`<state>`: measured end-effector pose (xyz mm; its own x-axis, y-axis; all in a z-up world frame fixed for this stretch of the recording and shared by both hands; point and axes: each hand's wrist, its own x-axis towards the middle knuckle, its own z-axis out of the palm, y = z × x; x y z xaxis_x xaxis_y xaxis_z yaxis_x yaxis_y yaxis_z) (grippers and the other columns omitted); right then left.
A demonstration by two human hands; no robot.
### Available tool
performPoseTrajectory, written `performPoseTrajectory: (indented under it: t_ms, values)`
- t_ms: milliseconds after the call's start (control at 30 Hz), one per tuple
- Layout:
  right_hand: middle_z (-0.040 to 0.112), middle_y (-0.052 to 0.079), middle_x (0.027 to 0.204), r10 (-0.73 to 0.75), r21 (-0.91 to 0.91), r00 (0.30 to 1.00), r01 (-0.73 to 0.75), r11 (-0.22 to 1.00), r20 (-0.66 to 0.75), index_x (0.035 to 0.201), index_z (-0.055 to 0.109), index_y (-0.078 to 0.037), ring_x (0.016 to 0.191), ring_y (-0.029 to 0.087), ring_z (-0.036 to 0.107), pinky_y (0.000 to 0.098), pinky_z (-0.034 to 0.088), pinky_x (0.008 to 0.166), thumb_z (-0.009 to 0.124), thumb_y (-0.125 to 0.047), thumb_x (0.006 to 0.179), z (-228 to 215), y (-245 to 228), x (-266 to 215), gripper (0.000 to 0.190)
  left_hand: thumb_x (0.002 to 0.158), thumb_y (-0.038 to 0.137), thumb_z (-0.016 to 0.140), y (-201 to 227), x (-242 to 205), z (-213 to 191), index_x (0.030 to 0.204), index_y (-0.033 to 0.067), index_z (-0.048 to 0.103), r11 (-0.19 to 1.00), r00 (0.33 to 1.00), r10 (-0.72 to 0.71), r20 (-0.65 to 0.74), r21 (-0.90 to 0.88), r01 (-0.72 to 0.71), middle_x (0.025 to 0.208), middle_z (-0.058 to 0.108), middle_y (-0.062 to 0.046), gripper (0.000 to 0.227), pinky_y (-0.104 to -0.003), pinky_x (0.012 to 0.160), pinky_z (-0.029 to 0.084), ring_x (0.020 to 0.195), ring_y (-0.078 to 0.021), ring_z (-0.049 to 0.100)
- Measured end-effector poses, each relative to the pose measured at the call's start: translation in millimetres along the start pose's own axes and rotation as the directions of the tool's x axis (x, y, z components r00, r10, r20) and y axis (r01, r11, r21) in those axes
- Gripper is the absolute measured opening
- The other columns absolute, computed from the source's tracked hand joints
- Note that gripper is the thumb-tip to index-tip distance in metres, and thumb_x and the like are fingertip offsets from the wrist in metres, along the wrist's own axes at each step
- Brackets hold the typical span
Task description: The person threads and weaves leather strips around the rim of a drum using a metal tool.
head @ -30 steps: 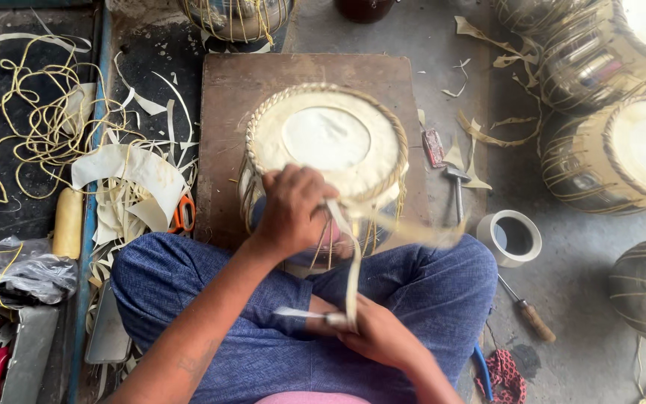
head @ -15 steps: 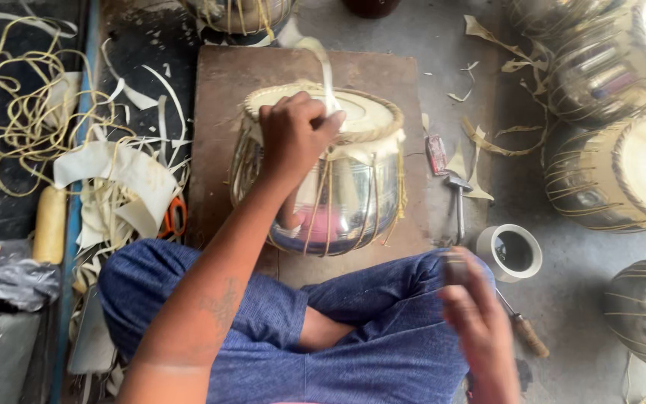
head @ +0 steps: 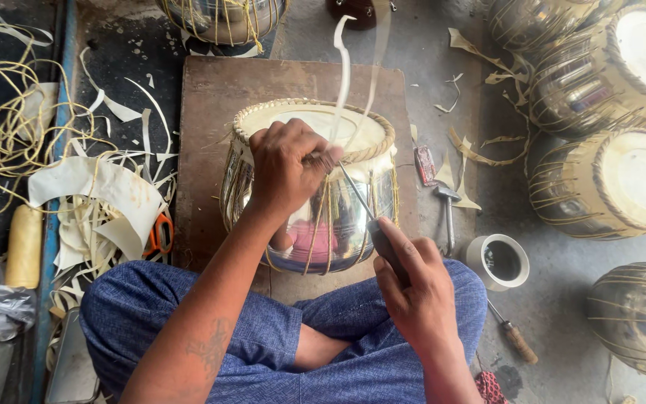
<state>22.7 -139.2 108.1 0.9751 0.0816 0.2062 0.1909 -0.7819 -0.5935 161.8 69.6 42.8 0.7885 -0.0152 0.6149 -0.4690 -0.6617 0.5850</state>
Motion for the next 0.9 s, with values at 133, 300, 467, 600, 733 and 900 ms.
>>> performPoseTrajectory:
  t_ms: [133,300,467,600,733,900]
  values:
    - [0.063,0.009,0.102,-0.050,-0.057,0.998,0.049,0.997,-0.028,0.137,0.063,-0.023,0.084,0.023,0.068,0.0372,0.055,0.073,0.072,-0.017,0.088,-7.5,-6.5,-2.1,0.050,0.083,0.064,0.076,5.7,-6.8,-2.9,0.091,0.0129,0.071,0.995,0.996,0.084,-0.009,0.059,-0.083,0.094,0.068,0.000,0.052,-0.044,0.095,0.035,0.094,-0.0228,0.060]
    - [0.058,0.011,0.101,-0.073,-0.212,0.997,0.065,0.975,-0.030,0.134,0.066,-0.025,0.083,0.024,0.066,0.0382,0.056,0.071,0.074,-0.018,0.085,-21.8,-15.7,-2.9,0.050,0.079,0.073,0.072,13.5,-7.8,0.9,0.088,0.0135,0.069,0.994,0.997,0.074,-0.036,0.085,-0.070,0.092,0.067,0.000,0.060,-0.045,0.092,0.035,0.091,-0.0236,0.058]
    - [0.059,0.010,0.099,-0.035,-0.272,0.999,0.042,0.962,0.030,0.131,0.068,-0.026,0.078,0.025,0.067,0.0394,0.056,0.067,0.075,-0.022,0.082,-37.8,-30.9,5.6,0.050,0.080,0.077,0.066,18.5,-10.4,4.8,0.088,0.0130,0.067,0.989,0.992,0.100,-0.079,0.113,-0.091,0.091,0.066,0.000,0.065,-0.045,0.089,0.034,0.087,-0.0232,0.056]
    - [0.063,0.009,0.088,0.054,-0.411,0.987,0.014,0.912,0.152,0.133,0.069,-0.032,0.067,0.027,0.067,0.0429,0.055,0.060,0.074,-0.025,0.081,-59.6,-48.9,16.1,0.053,0.081,0.079,0.064,29.8,-17.8,5.1,0.085,0.0128,0.064,0.989,0.991,0.112,-0.072,0.107,-0.104,0.085,0.062,-0.002,0.067,-0.044,0.085,0.033,0.083,-0.0220,0.055]
    - [0.063,0.008,0.077,0.044,-0.455,0.964,0.083,0.887,0.261,0.132,0.069,-0.035,0.065,0.030,0.066,0.0448,0.053,0.060,0.077,-0.031,0.083,-81.5,-48.6,28.9,0.050,0.078,0.081,0.065,40.8,-22.6,0.4,0.080,0.0138,0.061,0.993,0.991,0.099,-0.085,0.080,-0.092,0.079,0.059,-0.001,0.068,-0.044,0.082,0.032,0.079,-0.0221,0.054]
    - [0.068,0.008,0.092,-0.106,-0.284,0.990,0.129,0.950,0.094,0.132,0.069,-0.027,0.072,0.024,0.069,0.0369,0.055,0.064,0.078,-0.020,0.082,-42.8,-11.0,10.1,0.051,0.067,0.083,0.070,38.9,-13.6,-1.4,0.077,0.0128,0.059,0.990,0.988,0.109,-0.105,0.101,-0.098,0.078,0.059,-0.002,0.072,-0.044,0.080,0.031,0.077,-0.0237,0.053]
